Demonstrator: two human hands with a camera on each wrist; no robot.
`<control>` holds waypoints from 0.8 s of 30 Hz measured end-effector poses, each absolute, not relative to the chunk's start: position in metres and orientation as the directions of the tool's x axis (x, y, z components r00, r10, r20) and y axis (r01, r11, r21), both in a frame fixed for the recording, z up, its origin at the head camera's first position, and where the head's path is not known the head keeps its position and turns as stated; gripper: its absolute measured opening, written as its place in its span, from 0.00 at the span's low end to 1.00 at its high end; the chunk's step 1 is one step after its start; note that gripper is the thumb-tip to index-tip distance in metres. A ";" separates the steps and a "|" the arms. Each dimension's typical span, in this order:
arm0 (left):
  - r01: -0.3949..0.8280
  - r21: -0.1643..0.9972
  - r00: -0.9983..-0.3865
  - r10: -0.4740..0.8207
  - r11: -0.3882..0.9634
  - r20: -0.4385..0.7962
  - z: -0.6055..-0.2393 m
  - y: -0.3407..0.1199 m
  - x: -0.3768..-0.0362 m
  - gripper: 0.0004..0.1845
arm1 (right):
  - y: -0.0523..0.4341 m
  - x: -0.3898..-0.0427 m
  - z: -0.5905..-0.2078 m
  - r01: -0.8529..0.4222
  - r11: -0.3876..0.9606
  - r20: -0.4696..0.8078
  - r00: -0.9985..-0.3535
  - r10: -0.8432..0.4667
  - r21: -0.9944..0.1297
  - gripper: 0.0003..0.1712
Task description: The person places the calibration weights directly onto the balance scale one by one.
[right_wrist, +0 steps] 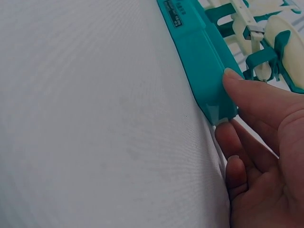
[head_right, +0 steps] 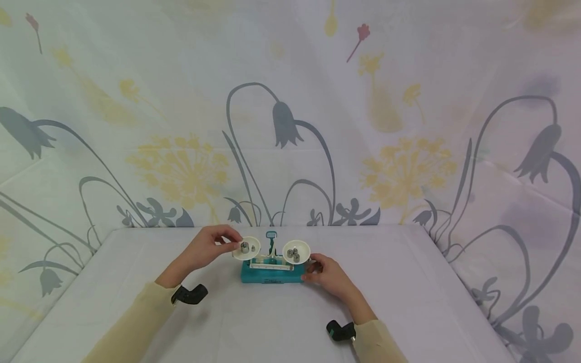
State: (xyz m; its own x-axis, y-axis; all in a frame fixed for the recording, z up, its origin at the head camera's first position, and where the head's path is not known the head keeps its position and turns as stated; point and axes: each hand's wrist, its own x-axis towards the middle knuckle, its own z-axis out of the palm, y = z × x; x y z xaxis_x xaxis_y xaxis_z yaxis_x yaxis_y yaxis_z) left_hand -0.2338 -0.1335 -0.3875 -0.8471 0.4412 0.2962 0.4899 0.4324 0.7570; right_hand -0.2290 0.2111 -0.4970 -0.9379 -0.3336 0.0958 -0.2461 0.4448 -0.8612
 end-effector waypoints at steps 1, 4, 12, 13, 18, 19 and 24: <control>0.487 0.761 -0.850 0.435 0.430 0.298 -0.384 -0.133 -0.229 0.04 | 0.211 -0.229 -0.497 -0.245 0.449 0.094 -0.938 -0.333 -0.859 0.26; 0.482 0.765 -0.855 0.420 0.428 0.303 -0.377 -0.133 -0.222 0.05 | 0.213 -0.230 -0.499 -0.250 0.459 0.096 -0.938 -0.333 -0.853 0.27; 0.470 0.772 -0.867 0.388 0.429 0.313 -0.405 -0.149 -0.235 0.05 | 0.213 -0.232 -0.499 -0.263 0.453 0.111 -0.936 -0.335 -0.852 0.27; 0.466 0.775 -0.870 0.383 0.427 0.311 -0.409 -0.151 -0.237 0.05 | 0.213 -0.232 -0.499 -0.268 0.451 0.115 -0.934 -0.337 -0.852 0.27; 0.458 0.788 -0.873 0.378 0.411 0.309 -0.418 -0.158 -0.236 0.04 | 0.215 -0.230 -0.497 -0.285 0.454 0.133 -0.932 -0.338 -0.844 0.28; 0.461 0.789 -0.870 0.380 0.405 0.313 -0.418 -0.159 -0.235 0.04 | 0.216 -0.229 -0.496 -0.283 0.457 0.134 -0.934 -0.331 -0.843 0.28; 0.474 0.786 -0.862 0.388 0.396 0.325 -0.421 -0.160 -0.233 0.05 | 0.221 -0.225 -0.493 -0.263 0.455 0.138 -0.947 -0.290 -0.851 0.29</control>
